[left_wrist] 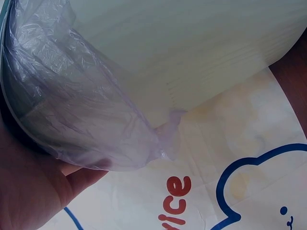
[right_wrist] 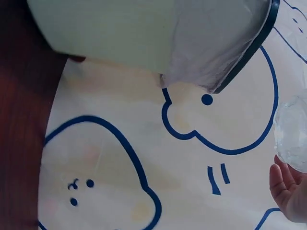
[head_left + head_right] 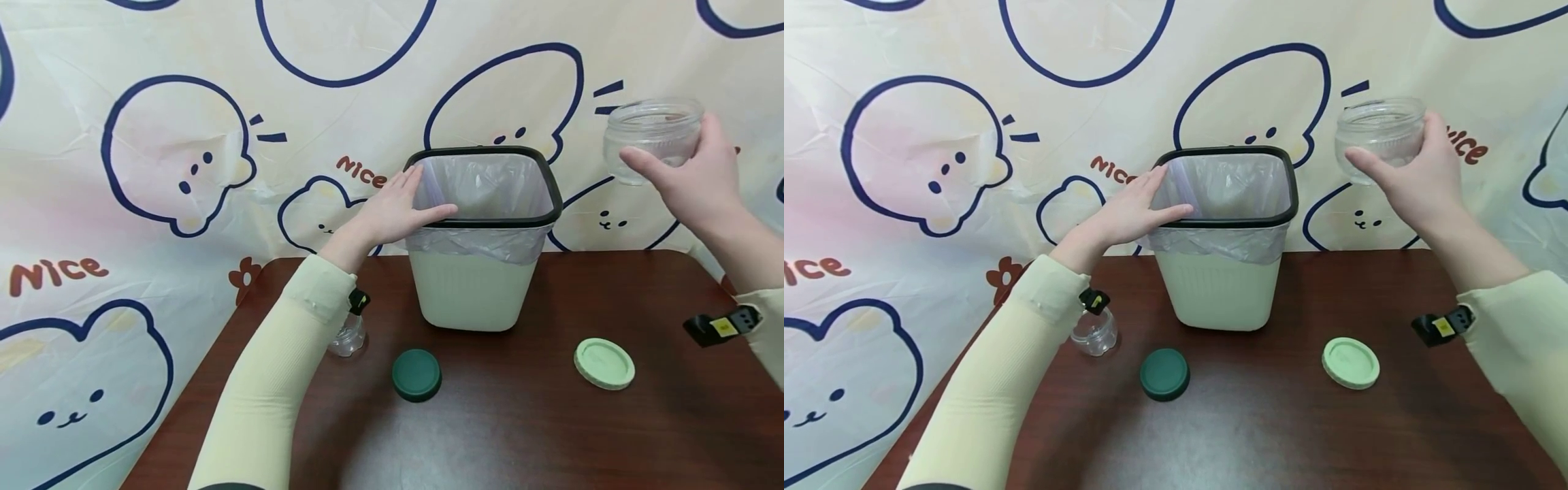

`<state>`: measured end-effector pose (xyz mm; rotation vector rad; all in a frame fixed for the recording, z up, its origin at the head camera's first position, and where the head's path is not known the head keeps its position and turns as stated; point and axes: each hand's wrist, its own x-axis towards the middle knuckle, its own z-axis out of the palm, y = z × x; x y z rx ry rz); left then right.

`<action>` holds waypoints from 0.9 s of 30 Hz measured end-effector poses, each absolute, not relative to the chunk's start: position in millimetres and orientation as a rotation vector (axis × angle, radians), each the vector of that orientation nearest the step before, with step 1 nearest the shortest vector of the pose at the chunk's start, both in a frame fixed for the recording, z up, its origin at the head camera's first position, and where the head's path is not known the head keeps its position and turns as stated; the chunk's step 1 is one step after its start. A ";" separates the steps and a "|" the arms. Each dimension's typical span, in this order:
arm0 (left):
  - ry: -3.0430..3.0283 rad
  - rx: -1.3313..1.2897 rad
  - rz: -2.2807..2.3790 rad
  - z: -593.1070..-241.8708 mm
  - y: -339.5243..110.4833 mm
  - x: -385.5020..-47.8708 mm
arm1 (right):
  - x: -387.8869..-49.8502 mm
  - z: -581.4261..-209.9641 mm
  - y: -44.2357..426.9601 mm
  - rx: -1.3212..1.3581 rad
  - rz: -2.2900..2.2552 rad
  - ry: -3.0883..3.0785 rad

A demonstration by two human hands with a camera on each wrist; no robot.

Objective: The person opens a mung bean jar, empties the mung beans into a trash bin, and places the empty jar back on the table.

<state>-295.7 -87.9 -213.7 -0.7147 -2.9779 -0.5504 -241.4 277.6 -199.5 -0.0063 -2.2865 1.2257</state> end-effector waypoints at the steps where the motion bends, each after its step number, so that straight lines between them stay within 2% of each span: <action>1: -2.978 -0.713 -0.552 -213.6 -88.1 -295.6 | -240.7 -200.9 278.4 0.000 1.250 -2.274; 8: -2.977 -0.706 -0.554 -213.8 -89.2 -295.5 | -234.3 -215.9 288.0 0.012 1.363 -2.365; 19: -2.994 -0.701 -0.554 -211.1 -86.7 -293.1 | -238.3 -256.6 310.0 0.240 1.523 -2.372; 27: -2.990 -0.699 -0.561 -210.5 -88.1 -292.1 | -236.5 -274.5 311.9 0.193 1.417 -2.529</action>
